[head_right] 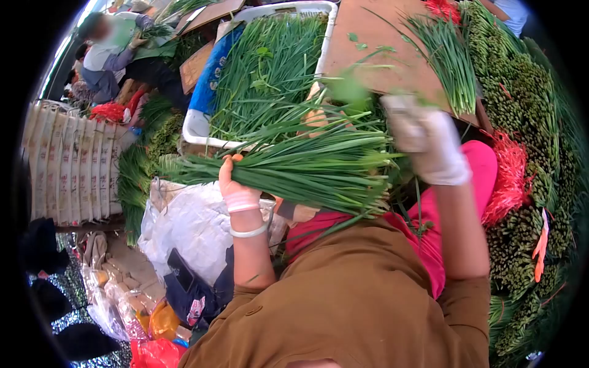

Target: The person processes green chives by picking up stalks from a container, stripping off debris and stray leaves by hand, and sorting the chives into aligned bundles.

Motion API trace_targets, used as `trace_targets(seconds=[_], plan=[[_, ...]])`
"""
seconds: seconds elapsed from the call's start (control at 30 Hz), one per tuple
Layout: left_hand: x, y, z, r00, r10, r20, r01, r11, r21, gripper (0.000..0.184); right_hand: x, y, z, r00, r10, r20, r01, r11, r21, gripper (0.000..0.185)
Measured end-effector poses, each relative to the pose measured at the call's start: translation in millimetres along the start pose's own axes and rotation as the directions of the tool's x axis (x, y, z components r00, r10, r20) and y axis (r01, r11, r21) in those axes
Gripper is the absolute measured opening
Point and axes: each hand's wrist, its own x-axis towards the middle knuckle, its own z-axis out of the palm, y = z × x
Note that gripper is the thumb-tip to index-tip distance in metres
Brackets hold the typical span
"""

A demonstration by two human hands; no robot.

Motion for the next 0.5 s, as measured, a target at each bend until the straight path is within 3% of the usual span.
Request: trace_targets(seconds=[0.03,0.07,0.1,0.17,0.2,0.23,0.3,0.4,0.43,0.47,0.5], plan=[[2,3,-6,0.999,-0.021,-0.030,0.020,0.999,-0.026,0.006,-14,-17,-37,0.995,-0.101,-0.002,0.100,0.994,-0.035,0.030],[2,5,-4,0.998,-0.027,-0.061,0.027,1.000,-0.007,0.003,-30,-30,-69,0.961,-0.153,-0.231,0.152,0.988,-0.024,0.029],[1,7,-4,0.995,-0.032,-0.095,0.033,0.999,0.014,0.002,-44,-52,-66,0.810,-0.173,-0.560,0.195,0.981,-0.022,0.019],[5,11,-12,0.996,-0.029,-0.090,0.030,0.999,0.010,0.005,-82,-67,-160,0.901,-0.313,-0.300,0.361,0.924,0.121,0.017],[6,14,-14,0.997,-0.041,-0.070,0.041,0.999,-0.001,0.005,-97,-76,-158,0.759,-0.392,-0.520,0.445,0.895,-0.026,0.020],[6,15,-14,0.997,-0.054,-0.052,0.054,0.999,-0.009,0.005,-117,-85,-207,0.760,-0.452,-0.468,0.550,0.830,0.091,0.024],[6,17,-8,0.995,-0.056,-0.081,0.055,0.998,-0.019,0.005,-141,-97,-257,0.748,-0.530,-0.398,0.623,0.768,0.147,0.019],[14,24,-19,0.999,-0.037,-0.037,0.036,0.999,-0.013,0.004,-115,-77,-171,0.617,-0.472,-0.629,0.415,0.875,-0.250,0.023],[12,24,-16,1.000,-0.026,-0.010,0.026,1.000,0.000,0.005,-98,-62,-129,0.527,-0.390,-0.755,0.203,0.921,-0.333,0.022],[10,24,-12,1.000,-0.014,0.017,0.014,1.000,0.011,0.006,-89,-37,-159,0.668,-0.311,-0.676,0.144,0.945,-0.292,0.020],[7,24,-10,0.999,0.000,0.041,-0.001,1.000,0.022,0.007,-78,-32,-119,0.827,-0.219,-0.517,-0.051,0.888,-0.457,0.022]])
